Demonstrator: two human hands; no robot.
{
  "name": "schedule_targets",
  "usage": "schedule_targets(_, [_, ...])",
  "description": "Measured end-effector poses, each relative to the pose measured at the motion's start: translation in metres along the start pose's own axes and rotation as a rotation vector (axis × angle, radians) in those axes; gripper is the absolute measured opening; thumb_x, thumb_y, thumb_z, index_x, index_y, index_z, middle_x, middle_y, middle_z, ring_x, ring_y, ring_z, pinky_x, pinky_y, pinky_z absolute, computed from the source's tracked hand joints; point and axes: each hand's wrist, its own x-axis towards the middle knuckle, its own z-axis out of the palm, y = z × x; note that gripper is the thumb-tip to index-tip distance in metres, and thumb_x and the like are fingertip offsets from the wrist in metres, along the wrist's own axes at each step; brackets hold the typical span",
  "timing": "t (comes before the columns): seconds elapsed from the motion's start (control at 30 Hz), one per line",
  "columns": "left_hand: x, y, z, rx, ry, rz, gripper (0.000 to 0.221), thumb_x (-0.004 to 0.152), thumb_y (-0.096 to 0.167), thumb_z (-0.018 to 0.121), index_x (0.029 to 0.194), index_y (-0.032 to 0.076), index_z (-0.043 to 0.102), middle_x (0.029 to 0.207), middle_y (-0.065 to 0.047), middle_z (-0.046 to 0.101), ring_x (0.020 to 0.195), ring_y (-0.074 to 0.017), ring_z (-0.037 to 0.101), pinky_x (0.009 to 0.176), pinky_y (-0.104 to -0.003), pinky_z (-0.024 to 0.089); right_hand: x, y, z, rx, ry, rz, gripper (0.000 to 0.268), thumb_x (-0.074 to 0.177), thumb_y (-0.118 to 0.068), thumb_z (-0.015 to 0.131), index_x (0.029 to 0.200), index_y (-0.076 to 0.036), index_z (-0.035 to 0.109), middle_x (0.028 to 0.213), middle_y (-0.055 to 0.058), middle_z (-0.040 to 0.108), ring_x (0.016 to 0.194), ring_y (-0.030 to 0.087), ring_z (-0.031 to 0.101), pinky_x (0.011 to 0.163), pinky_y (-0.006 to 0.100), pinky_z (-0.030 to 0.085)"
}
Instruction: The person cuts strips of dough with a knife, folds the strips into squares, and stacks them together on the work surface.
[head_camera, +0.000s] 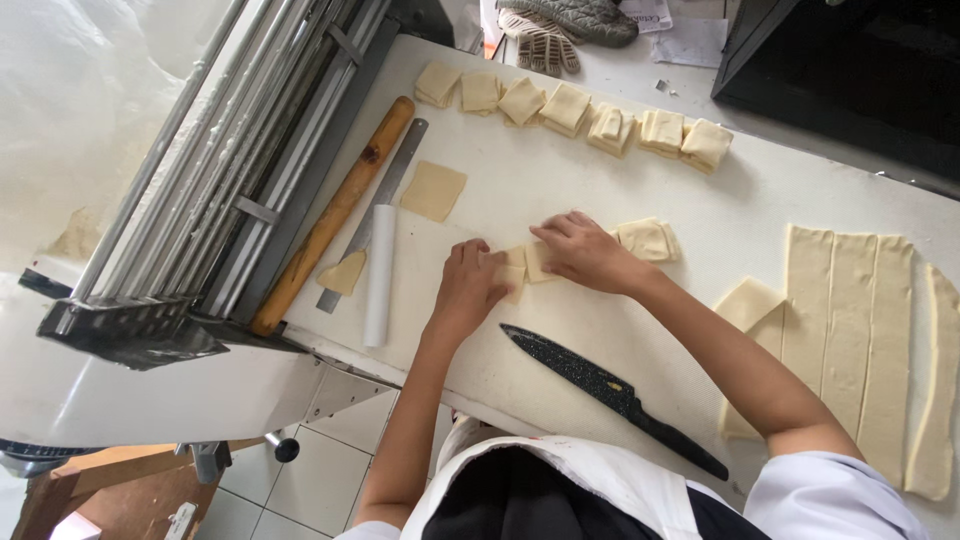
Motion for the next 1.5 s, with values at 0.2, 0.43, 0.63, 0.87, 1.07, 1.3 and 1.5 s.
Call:
schedule_targets(0.2, [-0.001, -0.001, -0.001, 0.012, 0.128, 0.263, 0.033, 0.075, 0.011, 0.084, 0.100, 0.009, 0.062, 0.127, -0.010, 0.066, 0.129, -0.0311, 0.055, 0.110, -0.049, 0.041, -0.006, 0.000, 0.004, 0.181, -0.004, 0.163, 0.032, 0.083, -0.023, 0.081, 0.105, -0.006, 0.064, 0.123, 0.008, 0.064, 0.120, 0.024, 0.056, 0.100, 0.036, 0.053])
schedule_targets(0.43, [0.035, -0.013, -0.002, -0.250, -0.160, -0.137, 0.042, 0.086, 0.019, 0.078, 0.125, 0.014, 0.064, 0.112, -0.006, 0.070, 0.108, -0.0227, 0.065, 0.101, -0.040, 0.053, -0.008, 0.019, 0.007, 0.340, -0.077, 0.238, 0.033, 0.092, -0.029, 0.075, 0.120, -0.014, 0.069, 0.119, 0.001, 0.072, 0.110, 0.018, 0.069, 0.098, 0.032, 0.059])
schedule_targets(0.63, [0.033, -0.010, 0.007, 0.042, 0.140, 0.270, 0.033, 0.079, 0.016, 0.080, 0.109, 0.005, 0.073, 0.124, -0.018, 0.064, 0.118, -0.0351, 0.055, 0.097, -0.046, 0.043, 0.003, 0.000, 0.000, -0.022, 0.096, -0.053, 0.048, 0.078, -0.032, 0.082, 0.114, -0.004, 0.068, 0.122, 0.016, 0.061, 0.119, 0.034, 0.055, 0.101, 0.049, 0.043])
schedule_targets(0.87, [0.019, -0.007, 0.022, -0.082, -0.026, 0.039, 0.031, 0.087, 0.017, 0.079, 0.111, 0.004, 0.065, 0.110, -0.008, 0.067, 0.106, -0.0271, 0.061, 0.097, -0.042, 0.048, -0.016, -0.024, 0.007, 0.165, 0.082, 0.075, 0.027, 0.090, -0.028, 0.079, 0.096, -0.006, 0.065, 0.096, 0.005, 0.071, 0.099, 0.022, 0.069, 0.089, 0.037, 0.059])
schedule_targets(1.07, [-0.015, -0.003, 0.004, -0.120, 0.251, 0.441, 0.024, 0.080, -0.001, 0.080, 0.098, 0.009, 0.069, 0.105, -0.004, 0.069, 0.101, -0.0223, 0.068, 0.076, -0.032, 0.061, -0.047, -0.025, 0.014, 0.019, 0.462, -0.321, 0.018, 0.082, -0.017, 0.077, 0.097, -0.007, 0.072, 0.106, 0.006, 0.076, 0.105, 0.023, 0.072, 0.096, 0.040, 0.059])
schedule_targets(1.3, [-0.031, -0.004, -0.004, -0.425, 0.419, 0.215, 0.033, 0.086, 0.002, 0.080, 0.117, 0.002, 0.071, 0.113, -0.008, 0.077, 0.084, -0.0145, 0.076, 0.064, -0.025, 0.060, -0.056, -0.011, 0.014, 0.347, 0.398, -0.160, 0.011, 0.087, -0.013, 0.080, 0.095, -0.009, 0.074, 0.098, 0.004, 0.077, 0.093, 0.017, 0.075, 0.084, 0.030, 0.062])
schedule_targets(1.5, [-0.012, 0.001, 0.043, -0.972, 0.209, -0.475, 0.027, 0.096, 0.018, 0.070, 0.116, 0.000, 0.070, 0.095, -0.010, 0.077, 0.078, -0.0089, 0.072, 0.065, -0.021, 0.060, -0.043, -0.035, -0.003, 1.190, 0.245, 0.122, 0.022, 0.088, -0.006, 0.079, 0.110, -0.004, 0.075, 0.104, 0.006, 0.075, 0.093, 0.011, 0.072, 0.082, 0.026, 0.062])
